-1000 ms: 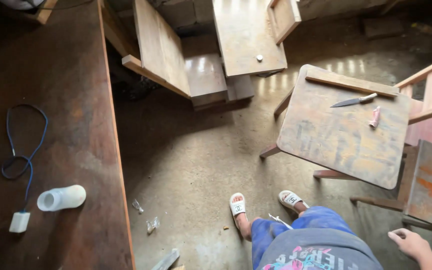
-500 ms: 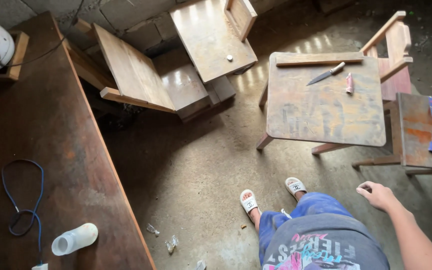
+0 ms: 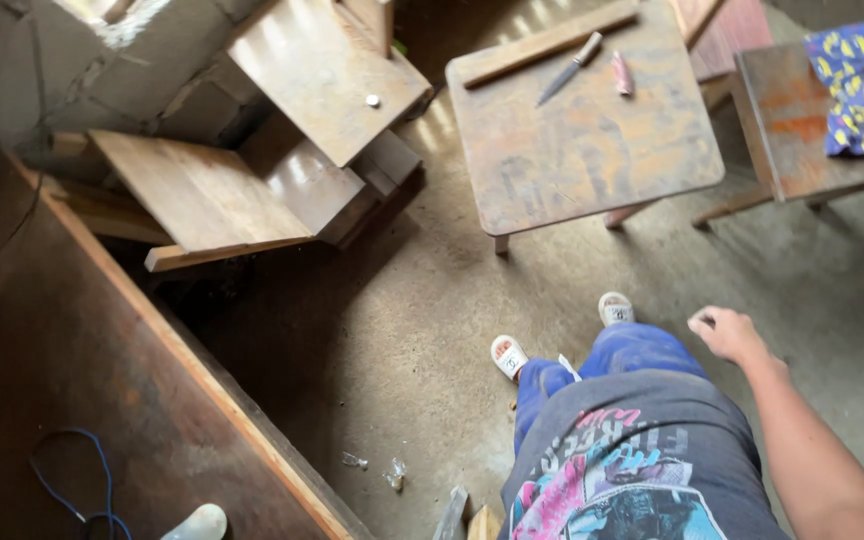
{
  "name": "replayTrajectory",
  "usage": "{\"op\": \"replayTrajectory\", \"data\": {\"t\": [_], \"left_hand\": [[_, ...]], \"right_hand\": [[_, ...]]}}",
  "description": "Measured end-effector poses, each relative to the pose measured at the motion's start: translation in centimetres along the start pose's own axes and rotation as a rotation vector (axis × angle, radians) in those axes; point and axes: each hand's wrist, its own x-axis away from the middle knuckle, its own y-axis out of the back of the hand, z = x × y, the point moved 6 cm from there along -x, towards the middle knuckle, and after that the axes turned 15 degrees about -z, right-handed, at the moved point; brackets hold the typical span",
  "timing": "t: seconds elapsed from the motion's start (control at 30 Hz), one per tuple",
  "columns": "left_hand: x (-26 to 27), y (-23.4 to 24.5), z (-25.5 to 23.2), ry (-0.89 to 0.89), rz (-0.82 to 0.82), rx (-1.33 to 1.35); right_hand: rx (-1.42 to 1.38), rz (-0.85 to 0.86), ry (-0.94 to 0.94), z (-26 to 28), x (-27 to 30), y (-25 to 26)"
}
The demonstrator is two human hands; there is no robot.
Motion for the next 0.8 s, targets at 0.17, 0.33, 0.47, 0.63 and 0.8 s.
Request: {"op": "replayTrajectory", "data": {"t": [0.17,0.33,0.47,0.63,0.8], "left_hand": [[0.6,-16.2,-7.0,0.086,0.024,0.099],[5.0,-29.7,-12.4,0.134,-0.021,0.251],[11.2,-42.5,-16.1,0.105,0.147,0.444],[18.6,-55.9,-16.3,0.221,0.397,0.575],[27.5,-64.0,-19.2,0.474,0.681,0.789]], "right_hand": [[-0.338,-0.256,0.104,10.1,1.6,10.1],[-0.694,-0.72,0.579,18.9,3.7,26.2],[-0.411,-0.752,0.905,17.1,1.3,31.3],[-0.336,-0.735,0.852,7.9,-5.8,33.7],[-0.561,-0.301,0.609,2.3,-11.7,34.7]]}}
